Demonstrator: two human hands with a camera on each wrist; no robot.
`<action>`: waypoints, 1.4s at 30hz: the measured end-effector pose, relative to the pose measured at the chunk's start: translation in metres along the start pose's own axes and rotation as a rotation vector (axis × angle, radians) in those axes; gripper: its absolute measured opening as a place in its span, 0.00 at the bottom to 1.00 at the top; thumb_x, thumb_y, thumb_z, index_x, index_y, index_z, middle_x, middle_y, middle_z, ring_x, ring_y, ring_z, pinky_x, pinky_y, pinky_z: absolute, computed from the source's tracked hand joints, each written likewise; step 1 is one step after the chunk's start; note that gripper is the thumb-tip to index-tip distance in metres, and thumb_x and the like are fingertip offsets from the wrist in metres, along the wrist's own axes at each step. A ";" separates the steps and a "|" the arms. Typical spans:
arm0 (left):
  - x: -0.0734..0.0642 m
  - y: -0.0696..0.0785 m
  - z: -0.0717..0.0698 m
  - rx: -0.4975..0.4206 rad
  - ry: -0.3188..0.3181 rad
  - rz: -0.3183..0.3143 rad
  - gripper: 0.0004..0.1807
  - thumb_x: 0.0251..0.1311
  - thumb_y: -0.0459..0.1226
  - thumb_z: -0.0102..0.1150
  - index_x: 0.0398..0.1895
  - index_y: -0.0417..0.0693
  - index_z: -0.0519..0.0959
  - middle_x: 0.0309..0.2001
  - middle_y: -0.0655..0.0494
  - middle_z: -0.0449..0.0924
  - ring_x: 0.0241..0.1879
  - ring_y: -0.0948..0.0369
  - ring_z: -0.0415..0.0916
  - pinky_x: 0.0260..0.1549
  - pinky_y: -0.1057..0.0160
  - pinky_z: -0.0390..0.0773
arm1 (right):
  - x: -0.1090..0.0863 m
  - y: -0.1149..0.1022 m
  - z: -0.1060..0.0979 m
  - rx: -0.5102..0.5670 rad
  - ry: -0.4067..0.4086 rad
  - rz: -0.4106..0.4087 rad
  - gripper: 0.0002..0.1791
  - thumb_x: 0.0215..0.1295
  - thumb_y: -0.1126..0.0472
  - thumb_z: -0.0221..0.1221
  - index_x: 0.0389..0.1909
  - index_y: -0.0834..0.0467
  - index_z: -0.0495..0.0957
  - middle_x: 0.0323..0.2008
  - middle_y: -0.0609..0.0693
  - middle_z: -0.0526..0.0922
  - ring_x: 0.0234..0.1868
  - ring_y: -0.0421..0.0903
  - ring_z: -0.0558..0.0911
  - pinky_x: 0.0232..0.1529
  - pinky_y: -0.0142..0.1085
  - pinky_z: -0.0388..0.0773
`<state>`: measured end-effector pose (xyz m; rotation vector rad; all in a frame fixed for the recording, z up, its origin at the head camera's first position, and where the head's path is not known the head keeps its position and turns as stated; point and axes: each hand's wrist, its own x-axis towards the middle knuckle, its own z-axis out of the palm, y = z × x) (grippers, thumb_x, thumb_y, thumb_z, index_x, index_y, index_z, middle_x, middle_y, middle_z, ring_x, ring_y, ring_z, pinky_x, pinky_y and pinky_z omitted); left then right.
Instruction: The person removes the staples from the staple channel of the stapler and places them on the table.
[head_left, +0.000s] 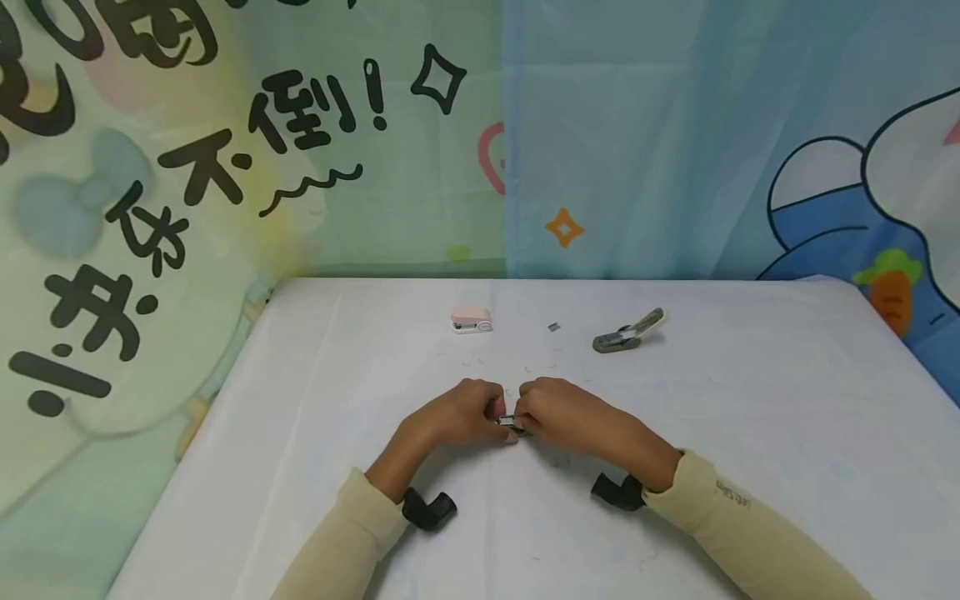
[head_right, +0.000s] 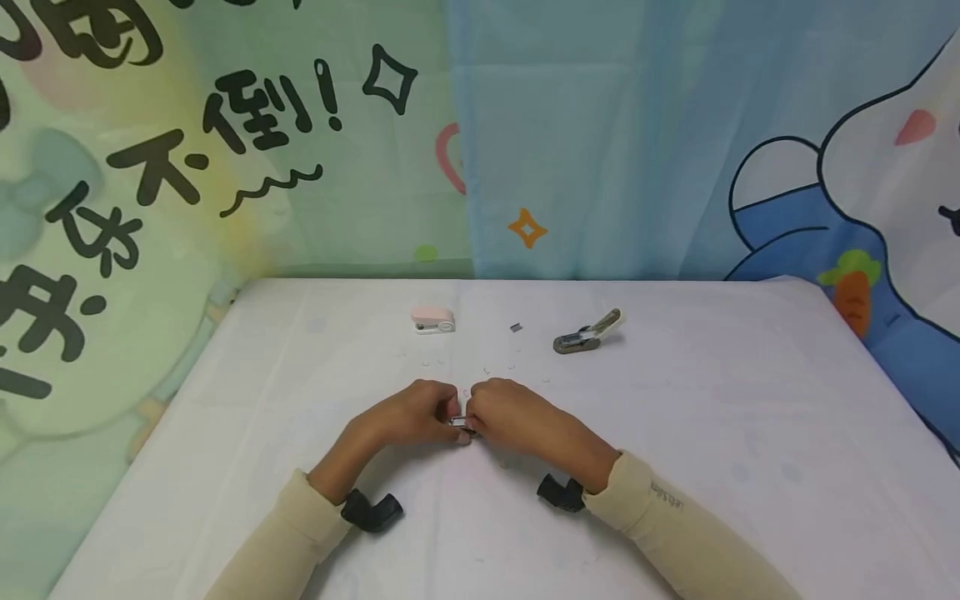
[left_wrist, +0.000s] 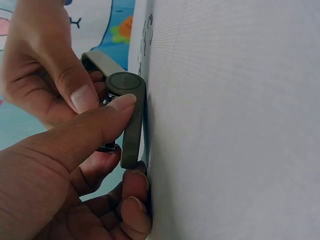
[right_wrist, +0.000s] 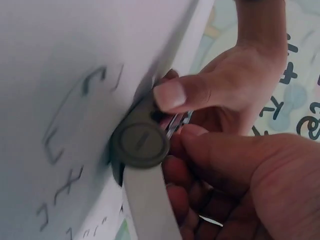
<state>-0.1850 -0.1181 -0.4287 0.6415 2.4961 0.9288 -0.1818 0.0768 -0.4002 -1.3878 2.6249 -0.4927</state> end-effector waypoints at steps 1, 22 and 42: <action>0.000 0.000 0.000 0.000 -0.003 -0.003 0.15 0.51 0.42 0.74 0.24 0.49 0.74 0.23 0.60 0.72 0.26 0.65 0.68 0.26 0.67 0.67 | 0.000 0.000 0.001 -0.002 0.001 0.006 0.09 0.62 0.70 0.62 0.23 0.57 0.82 0.19 0.40 0.65 0.23 0.37 0.64 0.28 0.31 0.64; 0.001 0.001 0.000 -0.004 -0.013 -0.030 0.15 0.52 0.41 0.73 0.26 0.48 0.74 0.23 0.60 0.71 0.26 0.65 0.67 0.26 0.67 0.67 | 0.003 -0.002 0.008 0.147 0.164 0.076 0.12 0.57 0.71 0.64 0.20 0.53 0.79 0.28 0.39 0.76 0.27 0.36 0.71 0.32 0.33 0.70; 0.002 0.001 0.001 0.006 -0.020 -0.051 0.15 0.52 0.44 0.74 0.28 0.48 0.75 0.23 0.59 0.73 0.25 0.65 0.67 0.25 0.66 0.68 | 0.000 0.068 0.002 0.708 0.496 0.077 0.06 0.65 0.68 0.62 0.33 0.67 0.84 0.43 0.56 0.82 0.34 0.46 0.79 0.30 0.35 0.74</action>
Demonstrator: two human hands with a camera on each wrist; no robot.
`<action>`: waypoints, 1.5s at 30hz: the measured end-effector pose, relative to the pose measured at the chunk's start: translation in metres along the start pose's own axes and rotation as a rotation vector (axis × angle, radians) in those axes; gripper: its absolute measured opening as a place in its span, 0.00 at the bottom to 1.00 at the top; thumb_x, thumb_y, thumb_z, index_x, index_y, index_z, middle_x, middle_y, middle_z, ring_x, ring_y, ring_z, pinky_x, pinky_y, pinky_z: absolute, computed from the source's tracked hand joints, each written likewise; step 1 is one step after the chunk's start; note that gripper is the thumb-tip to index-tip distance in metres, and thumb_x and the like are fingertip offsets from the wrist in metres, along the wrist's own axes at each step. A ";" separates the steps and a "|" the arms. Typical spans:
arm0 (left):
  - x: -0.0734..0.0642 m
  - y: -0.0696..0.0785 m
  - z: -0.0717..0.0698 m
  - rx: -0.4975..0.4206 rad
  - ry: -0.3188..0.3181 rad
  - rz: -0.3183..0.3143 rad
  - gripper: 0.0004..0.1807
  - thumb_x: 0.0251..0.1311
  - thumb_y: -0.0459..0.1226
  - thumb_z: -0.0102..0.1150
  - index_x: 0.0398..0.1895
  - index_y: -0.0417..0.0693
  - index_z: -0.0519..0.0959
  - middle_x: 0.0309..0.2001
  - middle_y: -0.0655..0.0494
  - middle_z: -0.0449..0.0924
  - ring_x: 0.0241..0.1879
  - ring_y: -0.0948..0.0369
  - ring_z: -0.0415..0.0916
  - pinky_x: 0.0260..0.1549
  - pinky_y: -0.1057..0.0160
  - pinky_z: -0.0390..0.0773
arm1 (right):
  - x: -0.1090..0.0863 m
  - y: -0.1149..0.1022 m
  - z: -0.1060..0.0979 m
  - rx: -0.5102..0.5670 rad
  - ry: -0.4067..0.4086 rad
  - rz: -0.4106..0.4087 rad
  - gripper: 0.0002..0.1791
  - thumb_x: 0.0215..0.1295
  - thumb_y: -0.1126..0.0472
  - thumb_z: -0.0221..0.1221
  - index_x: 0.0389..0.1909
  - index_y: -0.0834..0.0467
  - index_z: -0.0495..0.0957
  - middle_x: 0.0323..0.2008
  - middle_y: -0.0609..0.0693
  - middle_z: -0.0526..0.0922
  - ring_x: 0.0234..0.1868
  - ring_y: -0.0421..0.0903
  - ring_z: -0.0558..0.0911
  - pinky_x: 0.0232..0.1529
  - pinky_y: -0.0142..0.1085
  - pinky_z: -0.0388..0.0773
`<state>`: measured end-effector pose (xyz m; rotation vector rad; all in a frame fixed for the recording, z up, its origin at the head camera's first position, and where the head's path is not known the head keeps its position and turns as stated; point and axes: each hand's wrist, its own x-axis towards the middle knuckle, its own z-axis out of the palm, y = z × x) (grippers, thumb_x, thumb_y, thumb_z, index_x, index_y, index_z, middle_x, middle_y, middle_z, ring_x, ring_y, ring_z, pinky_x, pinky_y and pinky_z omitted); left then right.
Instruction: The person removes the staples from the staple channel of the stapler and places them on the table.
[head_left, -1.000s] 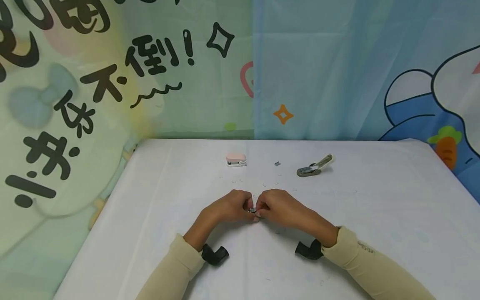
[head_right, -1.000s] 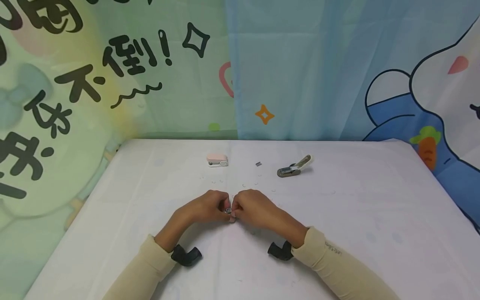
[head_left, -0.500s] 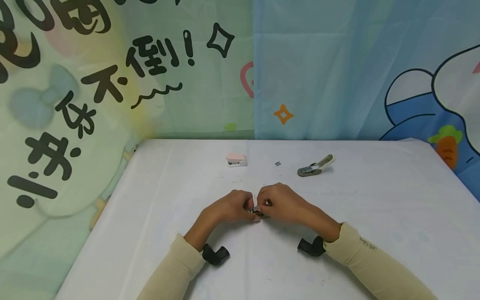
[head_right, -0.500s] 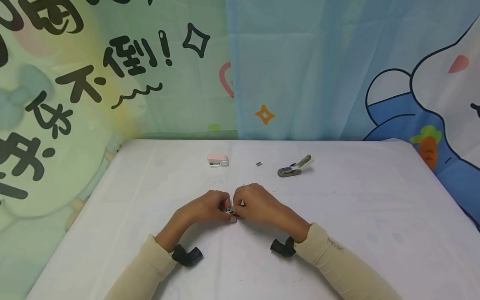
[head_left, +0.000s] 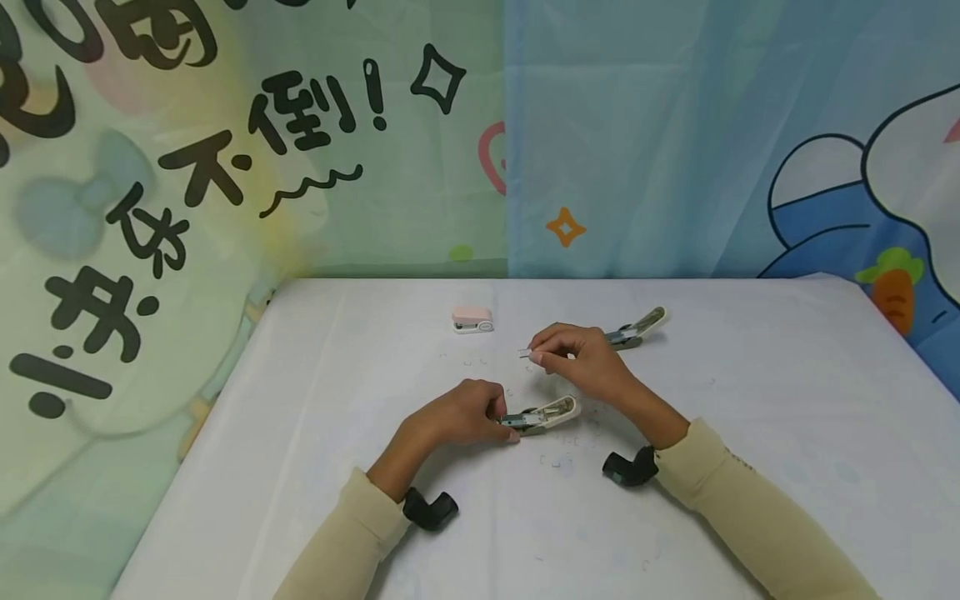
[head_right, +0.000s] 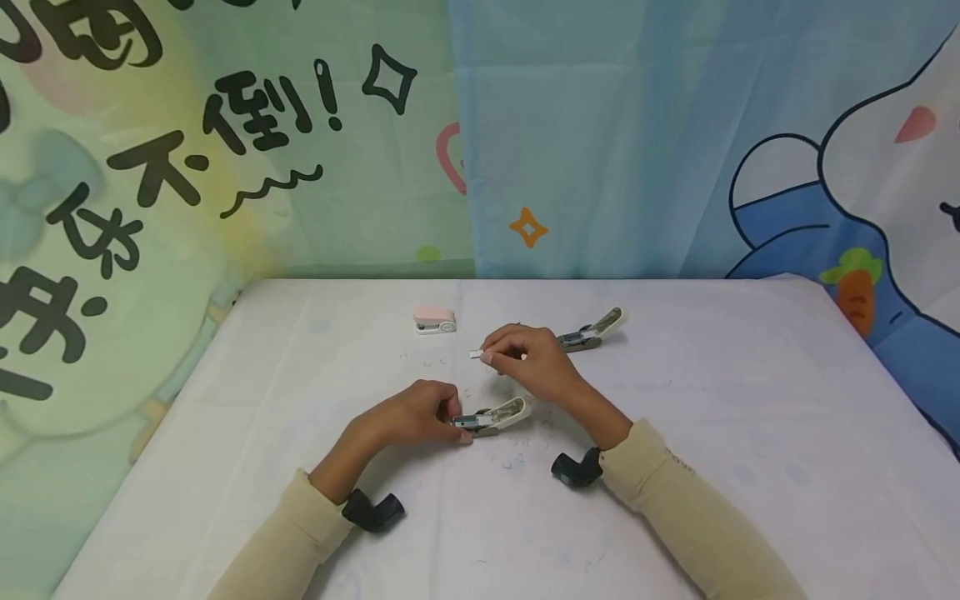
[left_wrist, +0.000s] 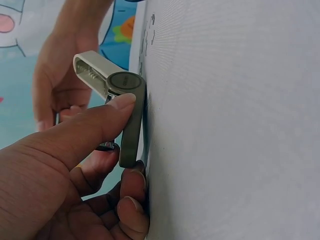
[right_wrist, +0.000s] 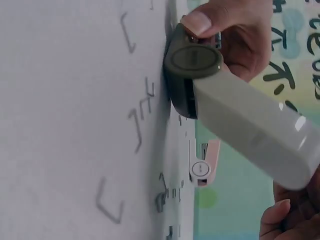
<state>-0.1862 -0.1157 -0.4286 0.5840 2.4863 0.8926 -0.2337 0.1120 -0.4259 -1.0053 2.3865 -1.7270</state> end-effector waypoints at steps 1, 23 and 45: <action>0.000 0.000 0.000 -0.002 0.001 -0.003 0.15 0.52 0.44 0.74 0.27 0.48 0.75 0.23 0.59 0.73 0.25 0.65 0.67 0.25 0.66 0.68 | 0.000 0.002 -0.002 0.010 0.008 0.007 0.06 0.65 0.68 0.61 0.33 0.69 0.84 0.43 0.57 0.81 0.35 0.46 0.79 0.31 0.36 0.75; 0.000 -0.001 0.002 0.000 0.014 0.030 0.15 0.52 0.42 0.73 0.27 0.48 0.75 0.23 0.60 0.70 0.25 0.65 0.66 0.25 0.67 0.67 | -0.004 0.054 -0.029 -0.254 0.024 0.219 0.04 0.64 0.65 0.64 0.31 0.59 0.87 0.42 0.53 0.84 0.43 0.48 0.81 0.37 0.35 0.77; 0.002 -0.002 0.005 0.015 0.024 0.020 0.15 0.52 0.43 0.73 0.28 0.49 0.75 0.25 0.59 0.71 0.27 0.64 0.66 0.27 0.66 0.67 | -0.003 0.054 -0.028 -0.399 -0.016 0.186 0.04 0.63 0.65 0.65 0.30 0.57 0.87 0.38 0.49 0.84 0.42 0.50 0.81 0.44 0.45 0.75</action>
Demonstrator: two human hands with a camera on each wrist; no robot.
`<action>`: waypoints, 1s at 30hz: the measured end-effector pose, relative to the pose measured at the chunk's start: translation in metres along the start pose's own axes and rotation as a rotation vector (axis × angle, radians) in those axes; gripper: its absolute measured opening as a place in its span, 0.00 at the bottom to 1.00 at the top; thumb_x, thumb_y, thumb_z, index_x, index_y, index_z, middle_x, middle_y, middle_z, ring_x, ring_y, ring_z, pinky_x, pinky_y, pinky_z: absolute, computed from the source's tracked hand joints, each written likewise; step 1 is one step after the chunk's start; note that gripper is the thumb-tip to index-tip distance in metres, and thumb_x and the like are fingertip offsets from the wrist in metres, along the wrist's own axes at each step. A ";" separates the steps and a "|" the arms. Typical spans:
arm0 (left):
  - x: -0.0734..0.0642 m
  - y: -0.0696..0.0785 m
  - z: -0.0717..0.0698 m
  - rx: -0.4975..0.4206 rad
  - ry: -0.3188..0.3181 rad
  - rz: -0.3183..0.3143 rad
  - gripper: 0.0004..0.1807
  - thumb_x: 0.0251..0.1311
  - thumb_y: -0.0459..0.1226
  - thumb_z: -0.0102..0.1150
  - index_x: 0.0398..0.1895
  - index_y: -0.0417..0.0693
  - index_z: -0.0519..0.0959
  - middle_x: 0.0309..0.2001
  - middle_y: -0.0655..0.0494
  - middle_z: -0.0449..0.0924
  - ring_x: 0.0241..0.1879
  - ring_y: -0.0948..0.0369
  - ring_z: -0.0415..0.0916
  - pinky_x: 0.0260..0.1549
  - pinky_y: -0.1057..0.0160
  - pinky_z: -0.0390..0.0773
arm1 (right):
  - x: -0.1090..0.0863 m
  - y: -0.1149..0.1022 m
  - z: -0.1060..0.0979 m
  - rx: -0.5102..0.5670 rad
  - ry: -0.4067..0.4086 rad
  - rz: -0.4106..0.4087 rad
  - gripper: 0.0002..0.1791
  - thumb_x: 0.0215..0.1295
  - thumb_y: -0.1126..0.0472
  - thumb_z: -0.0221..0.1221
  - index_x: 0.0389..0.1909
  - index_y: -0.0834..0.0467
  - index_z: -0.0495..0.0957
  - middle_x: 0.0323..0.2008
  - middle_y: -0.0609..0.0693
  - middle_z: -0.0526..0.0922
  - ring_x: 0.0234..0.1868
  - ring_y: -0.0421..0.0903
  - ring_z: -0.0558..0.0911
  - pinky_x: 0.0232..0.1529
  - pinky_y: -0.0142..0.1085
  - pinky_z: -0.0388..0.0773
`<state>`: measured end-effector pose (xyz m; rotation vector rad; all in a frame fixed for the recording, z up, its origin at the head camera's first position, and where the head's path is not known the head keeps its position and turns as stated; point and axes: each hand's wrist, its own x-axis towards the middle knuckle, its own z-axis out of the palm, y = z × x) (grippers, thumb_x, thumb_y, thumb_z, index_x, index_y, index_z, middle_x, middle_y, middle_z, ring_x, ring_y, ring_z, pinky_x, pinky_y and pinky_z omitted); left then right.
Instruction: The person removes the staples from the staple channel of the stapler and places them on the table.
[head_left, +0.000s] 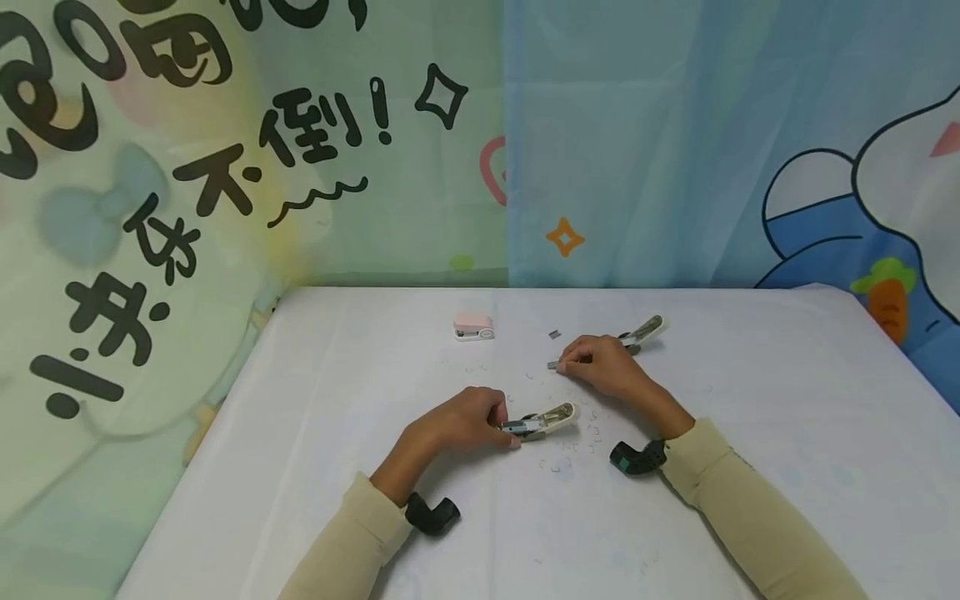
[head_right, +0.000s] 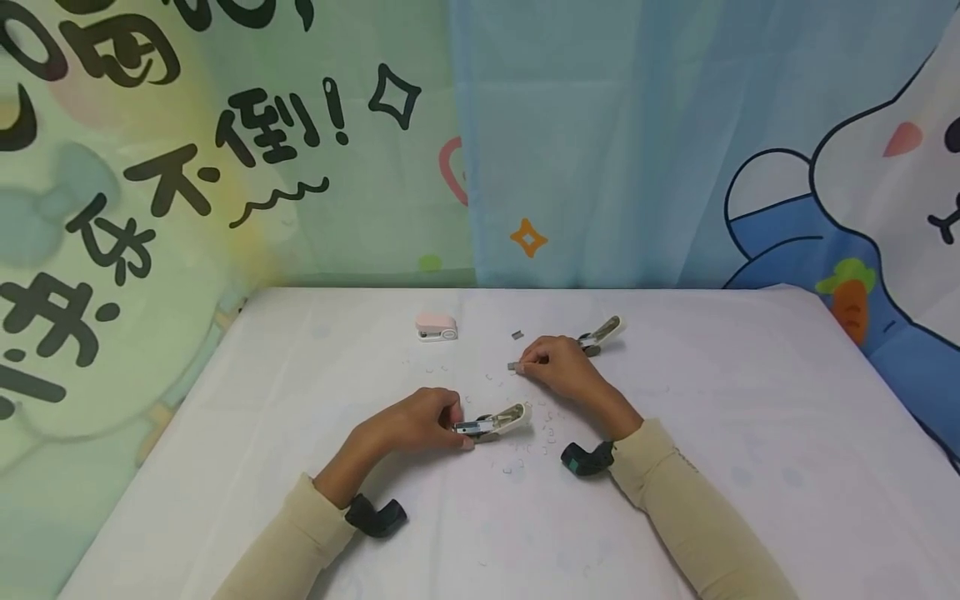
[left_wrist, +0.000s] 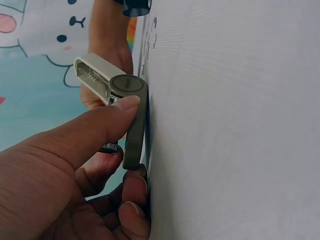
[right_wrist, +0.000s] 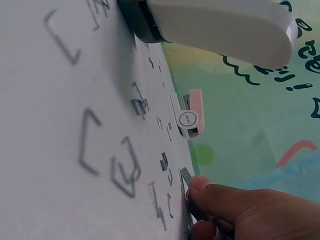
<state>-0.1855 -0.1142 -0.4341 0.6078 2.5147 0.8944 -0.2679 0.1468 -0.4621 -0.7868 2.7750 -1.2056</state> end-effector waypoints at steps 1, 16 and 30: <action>0.000 0.000 0.000 -0.001 0.001 -0.002 0.15 0.52 0.43 0.73 0.28 0.49 0.75 0.25 0.59 0.71 0.27 0.64 0.67 0.27 0.66 0.67 | -0.001 -0.001 0.000 0.000 0.001 0.003 0.04 0.63 0.66 0.64 0.31 0.57 0.87 0.38 0.50 0.84 0.43 0.51 0.81 0.45 0.46 0.75; -0.001 0.003 0.001 0.020 0.018 -0.004 0.15 0.53 0.44 0.72 0.28 0.49 0.75 0.24 0.59 0.73 0.25 0.65 0.68 0.26 0.67 0.68 | -0.010 -0.025 -0.035 0.138 -0.254 -0.025 0.15 0.69 0.57 0.59 0.50 0.62 0.82 0.36 0.55 0.84 0.27 0.46 0.77 0.28 0.35 0.70; 0.002 0.008 -0.001 0.066 0.046 0.053 0.15 0.55 0.45 0.71 0.27 0.48 0.74 0.22 0.60 0.72 0.22 0.66 0.66 0.22 0.68 0.67 | -0.014 -0.036 -0.042 0.200 -0.589 -0.114 0.14 0.63 0.66 0.63 0.50 0.65 0.81 0.35 0.51 0.85 0.31 0.49 0.82 0.32 0.35 0.77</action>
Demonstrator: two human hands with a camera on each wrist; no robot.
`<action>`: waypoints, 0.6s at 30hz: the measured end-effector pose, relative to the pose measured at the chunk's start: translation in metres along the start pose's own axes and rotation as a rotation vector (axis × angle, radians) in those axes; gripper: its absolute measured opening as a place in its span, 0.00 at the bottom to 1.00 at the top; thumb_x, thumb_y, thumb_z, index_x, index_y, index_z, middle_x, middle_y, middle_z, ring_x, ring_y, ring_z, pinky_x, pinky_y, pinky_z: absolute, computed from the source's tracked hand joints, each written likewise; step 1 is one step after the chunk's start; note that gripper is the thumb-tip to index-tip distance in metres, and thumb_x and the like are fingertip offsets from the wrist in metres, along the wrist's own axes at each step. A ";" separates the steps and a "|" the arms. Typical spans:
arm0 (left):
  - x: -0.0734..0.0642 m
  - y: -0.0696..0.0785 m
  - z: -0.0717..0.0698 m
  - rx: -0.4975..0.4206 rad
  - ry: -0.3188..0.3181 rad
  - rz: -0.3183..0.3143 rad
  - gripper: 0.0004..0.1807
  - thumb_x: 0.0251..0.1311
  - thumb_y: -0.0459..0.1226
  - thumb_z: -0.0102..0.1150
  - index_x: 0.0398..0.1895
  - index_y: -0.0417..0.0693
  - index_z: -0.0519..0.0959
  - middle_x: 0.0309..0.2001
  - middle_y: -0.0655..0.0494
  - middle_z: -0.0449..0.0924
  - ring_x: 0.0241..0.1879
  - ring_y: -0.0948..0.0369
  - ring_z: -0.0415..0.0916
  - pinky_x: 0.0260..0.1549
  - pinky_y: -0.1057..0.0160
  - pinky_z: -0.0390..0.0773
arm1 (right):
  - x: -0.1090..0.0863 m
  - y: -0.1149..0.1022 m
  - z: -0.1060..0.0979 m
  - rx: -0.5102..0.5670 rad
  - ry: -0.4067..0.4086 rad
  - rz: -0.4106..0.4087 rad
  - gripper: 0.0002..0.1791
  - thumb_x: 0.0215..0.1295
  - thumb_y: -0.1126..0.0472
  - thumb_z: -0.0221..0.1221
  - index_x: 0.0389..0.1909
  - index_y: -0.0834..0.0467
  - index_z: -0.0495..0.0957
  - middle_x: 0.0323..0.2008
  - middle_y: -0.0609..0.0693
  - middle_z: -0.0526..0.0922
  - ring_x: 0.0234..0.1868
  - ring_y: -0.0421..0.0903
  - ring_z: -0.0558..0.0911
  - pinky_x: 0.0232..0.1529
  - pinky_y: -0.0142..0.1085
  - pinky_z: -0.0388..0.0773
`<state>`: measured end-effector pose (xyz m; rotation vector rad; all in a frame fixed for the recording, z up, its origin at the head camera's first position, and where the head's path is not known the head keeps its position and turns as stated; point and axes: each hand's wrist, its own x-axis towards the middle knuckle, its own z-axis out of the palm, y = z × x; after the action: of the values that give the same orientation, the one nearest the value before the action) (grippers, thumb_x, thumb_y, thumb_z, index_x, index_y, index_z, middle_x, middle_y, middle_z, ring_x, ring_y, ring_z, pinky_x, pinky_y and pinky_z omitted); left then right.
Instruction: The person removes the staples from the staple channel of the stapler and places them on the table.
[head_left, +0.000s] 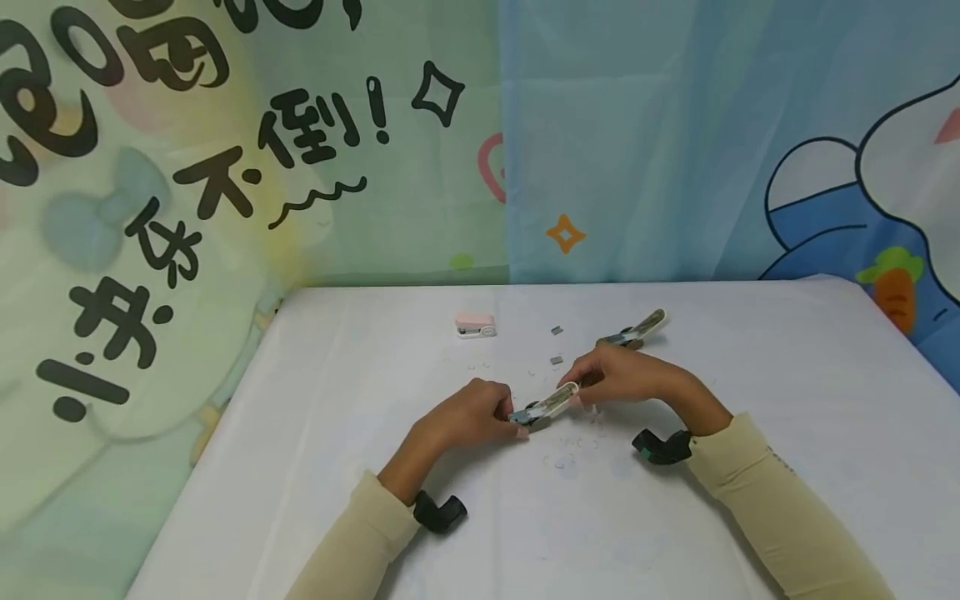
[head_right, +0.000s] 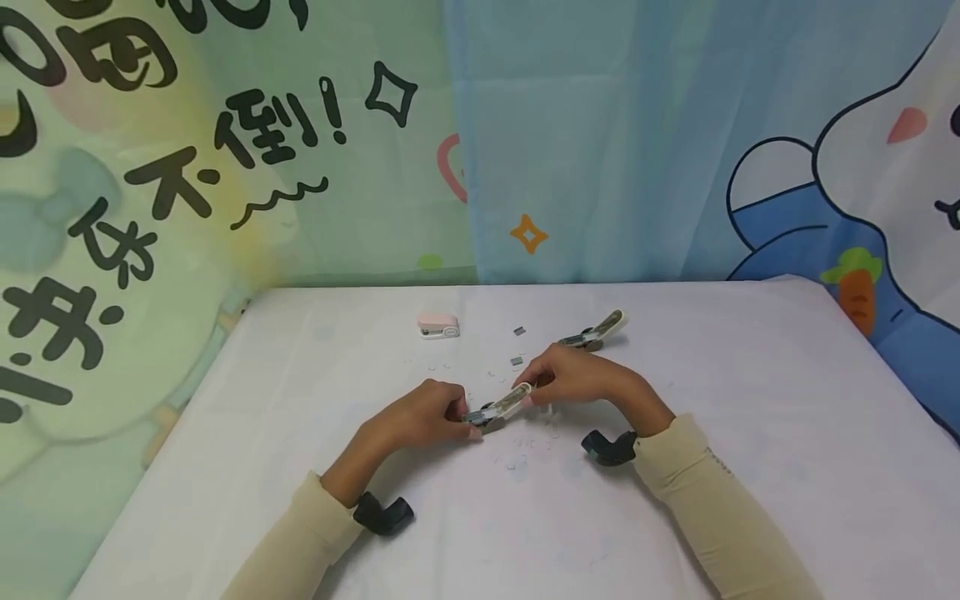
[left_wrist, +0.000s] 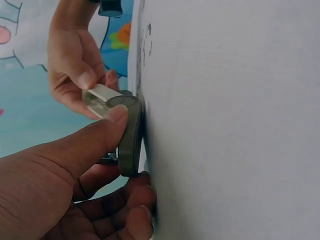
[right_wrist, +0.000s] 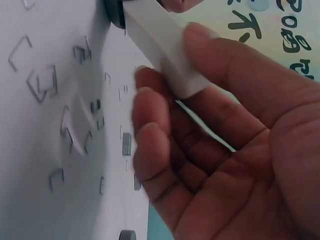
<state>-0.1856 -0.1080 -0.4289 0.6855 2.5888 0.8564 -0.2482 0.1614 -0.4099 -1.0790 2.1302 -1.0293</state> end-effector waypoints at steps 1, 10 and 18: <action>0.001 0.001 0.001 0.003 0.005 0.007 0.15 0.55 0.45 0.71 0.27 0.49 0.74 0.22 0.61 0.71 0.22 0.67 0.66 0.22 0.68 0.66 | -0.001 0.001 -0.001 -0.009 -0.006 0.003 0.14 0.63 0.66 0.63 0.49 0.65 0.81 0.35 0.51 0.85 0.31 0.47 0.82 0.32 0.35 0.76; 0.017 0.014 0.009 0.036 0.041 0.059 0.14 0.57 0.46 0.70 0.29 0.49 0.75 0.23 0.62 0.73 0.23 0.68 0.66 0.22 0.70 0.67 | -0.014 0.001 -0.018 -0.037 -0.050 0.085 0.14 0.62 0.66 0.63 0.49 0.63 0.82 0.34 0.49 0.83 0.30 0.41 0.76 0.32 0.34 0.73; 0.044 0.028 0.019 0.041 0.104 0.079 0.14 0.58 0.46 0.69 0.29 0.48 0.75 0.23 0.62 0.73 0.22 0.68 0.66 0.21 0.71 0.66 | -0.038 0.008 -0.039 -0.058 0.003 0.077 0.13 0.63 0.66 0.63 0.48 0.62 0.83 0.32 0.49 0.81 0.28 0.40 0.73 0.30 0.34 0.71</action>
<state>-0.2049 -0.0559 -0.4325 0.7786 2.6940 0.8879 -0.2594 0.2110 -0.3899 -1.0150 2.1986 -0.9392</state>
